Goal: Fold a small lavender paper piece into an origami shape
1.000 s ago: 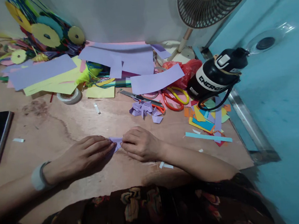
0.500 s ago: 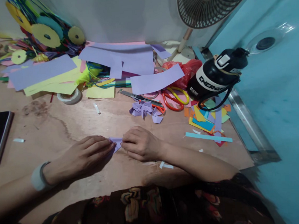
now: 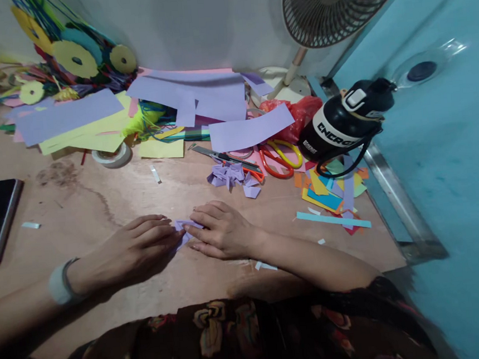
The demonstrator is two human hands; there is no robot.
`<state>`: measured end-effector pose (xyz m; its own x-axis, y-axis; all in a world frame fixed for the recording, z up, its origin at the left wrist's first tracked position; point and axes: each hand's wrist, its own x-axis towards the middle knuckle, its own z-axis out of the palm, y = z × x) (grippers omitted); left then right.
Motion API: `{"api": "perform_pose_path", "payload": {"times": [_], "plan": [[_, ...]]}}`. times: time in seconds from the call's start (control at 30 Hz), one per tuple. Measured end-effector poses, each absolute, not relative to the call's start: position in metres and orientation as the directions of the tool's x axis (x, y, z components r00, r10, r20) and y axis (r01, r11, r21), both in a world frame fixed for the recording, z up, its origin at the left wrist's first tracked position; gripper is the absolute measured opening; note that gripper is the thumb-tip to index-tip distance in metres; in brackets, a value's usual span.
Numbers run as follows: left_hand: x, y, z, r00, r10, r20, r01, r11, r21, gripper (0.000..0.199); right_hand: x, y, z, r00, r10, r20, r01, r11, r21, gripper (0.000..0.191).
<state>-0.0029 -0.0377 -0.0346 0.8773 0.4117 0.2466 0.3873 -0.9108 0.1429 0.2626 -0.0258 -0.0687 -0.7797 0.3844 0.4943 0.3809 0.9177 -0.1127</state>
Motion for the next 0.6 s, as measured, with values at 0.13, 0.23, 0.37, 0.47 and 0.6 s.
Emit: {"api": "perform_pose_path", "payload": {"times": [0.13, 0.23, 0.37, 0.47, 0.6], "plan": [[-0.0025, -0.0369, -0.0345, 0.879, 0.409, 0.245, 0.382, -0.912, 0.151, 0.031, 0.2606, -0.025, -0.0717, -0.787, 0.409, 0.462, 0.393, 0.909, -0.137, 0.041], [-0.0026, -0.0367, -0.0339, 0.88, 0.405, 0.249, 0.379, -0.913, 0.148, 0.032, 0.2595, -0.0243, -0.0728, -0.795, 0.424, 0.434, 0.4, 0.904, -0.151, 0.042], [-0.0028, -0.036, -0.0337, 0.887, 0.397, 0.234, 0.374, -0.917, 0.138, 0.03, 0.2568, -0.0232, -0.0726, -0.794, 0.432, 0.427, 0.417, 0.899, -0.133, 0.042], [-0.002, -0.0354, -0.0339, 0.887, 0.396, 0.236, 0.375, -0.918, 0.132, 0.03, 0.2544, -0.0222, -0.0724, -0.785, 0.435, 0.441, 0.421, 0.897, -0.134, 0.043], [-0.0012, -0.0351, -0.0333, 0.885, 0.397, 0.243, 0.376, -0.918, 0.13, 0.029, 0.2538, -0.0212, -0.0717, -0.784, 0.443, 0.435, 0.431, 0.893, -0.132, 0.045]]}}
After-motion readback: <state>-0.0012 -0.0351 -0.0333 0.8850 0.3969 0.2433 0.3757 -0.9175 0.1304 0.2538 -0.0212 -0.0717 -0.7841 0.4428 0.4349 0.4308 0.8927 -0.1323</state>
